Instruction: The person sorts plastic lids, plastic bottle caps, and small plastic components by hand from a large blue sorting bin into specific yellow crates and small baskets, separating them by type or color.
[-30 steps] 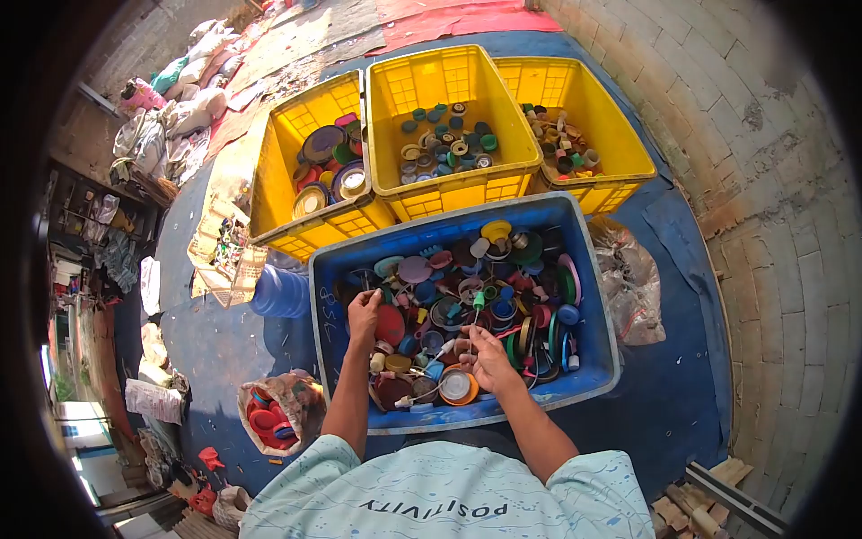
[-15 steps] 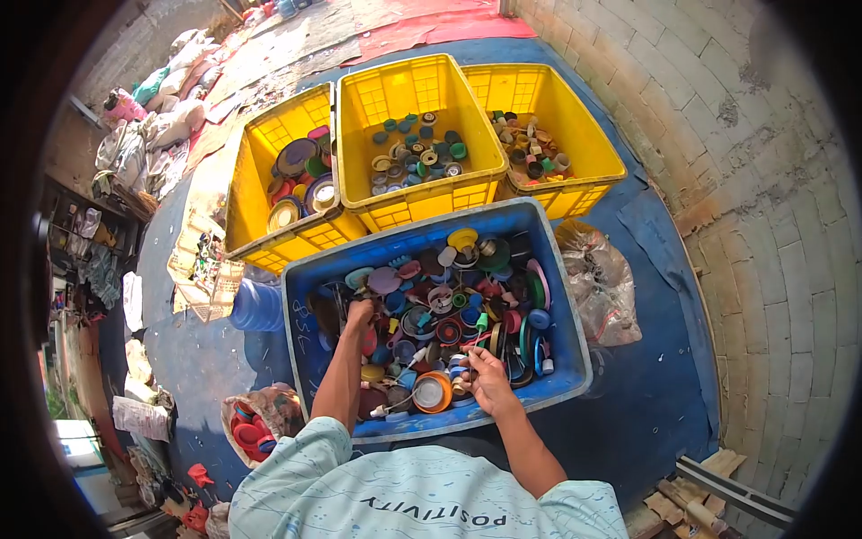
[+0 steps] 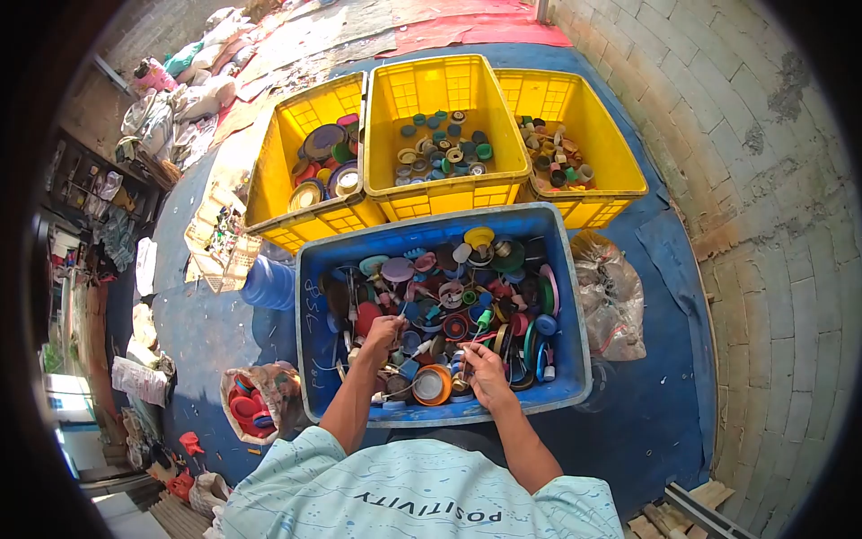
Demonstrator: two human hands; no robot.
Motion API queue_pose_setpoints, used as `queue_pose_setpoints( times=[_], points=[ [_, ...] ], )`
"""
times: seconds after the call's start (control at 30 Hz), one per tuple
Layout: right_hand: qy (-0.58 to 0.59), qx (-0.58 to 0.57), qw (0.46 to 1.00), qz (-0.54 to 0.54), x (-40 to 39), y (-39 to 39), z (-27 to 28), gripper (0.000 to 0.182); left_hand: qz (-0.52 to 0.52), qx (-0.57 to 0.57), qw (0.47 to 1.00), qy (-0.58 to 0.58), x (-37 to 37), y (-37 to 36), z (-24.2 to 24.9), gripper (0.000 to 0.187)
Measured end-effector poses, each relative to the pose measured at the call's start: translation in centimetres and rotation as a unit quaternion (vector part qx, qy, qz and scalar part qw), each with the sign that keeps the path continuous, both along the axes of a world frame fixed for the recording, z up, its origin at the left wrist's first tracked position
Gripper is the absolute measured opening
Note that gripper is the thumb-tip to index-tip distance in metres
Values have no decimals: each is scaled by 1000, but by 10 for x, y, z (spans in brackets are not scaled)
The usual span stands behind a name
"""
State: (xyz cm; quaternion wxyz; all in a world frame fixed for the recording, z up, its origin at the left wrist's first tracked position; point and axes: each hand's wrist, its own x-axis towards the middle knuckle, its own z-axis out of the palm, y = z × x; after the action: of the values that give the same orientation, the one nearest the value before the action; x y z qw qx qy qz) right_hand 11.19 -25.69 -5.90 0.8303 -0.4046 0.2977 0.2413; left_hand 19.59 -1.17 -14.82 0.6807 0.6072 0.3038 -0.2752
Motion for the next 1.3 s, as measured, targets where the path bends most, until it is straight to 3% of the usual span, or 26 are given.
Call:
queue_pose_setpoints(
  times=[0.2, 0.3, 0.4, 0.57, 0.77, 0.9, 1.07, 1.13, 1.3],
  points=[
    [-25, -31, 998, 40, 9, 13, -1, 14, 138, 40, 989, -25, -20, -5, 9, 21],
    [-43, -24, 998, 43, 15, 12, 1, 15, 108, 27, 994, -17, -23, 2, 21, 21],
    [-55, -7, 997, 45, 35, 18, -9, 19, 135, 13, 990, -26, -41, -2, 66, 19],
    [-34, 18, 996, 80, 101, 67, -46, 21, 248, -105, 963, -31, -91, 11, 84, 15],
    [5, -17, 996, 85, 155, 124, -119, 19, 334, -116, 935, -26, -143, 24, 101, 10],
    [26, -50, 996, 62, 162, 138, -129, 16, 371, -128, 918, -61, -160, 27, 97, 11],
    [-11, -61, 995, 76, 157, 131, -133, 16, 366, -108, 921, -84, -152, 28, 92, 13],
    [-44, -116, 988, 91, 146, 126, -113, 17, 369, -114, 917, -99, -144, 29, 85, 13],
    [-76, -128, 983, 106, 112, 101, -72, 16, 349, -60, 927, -125, -111, 42, 75, 15]
  ],
)
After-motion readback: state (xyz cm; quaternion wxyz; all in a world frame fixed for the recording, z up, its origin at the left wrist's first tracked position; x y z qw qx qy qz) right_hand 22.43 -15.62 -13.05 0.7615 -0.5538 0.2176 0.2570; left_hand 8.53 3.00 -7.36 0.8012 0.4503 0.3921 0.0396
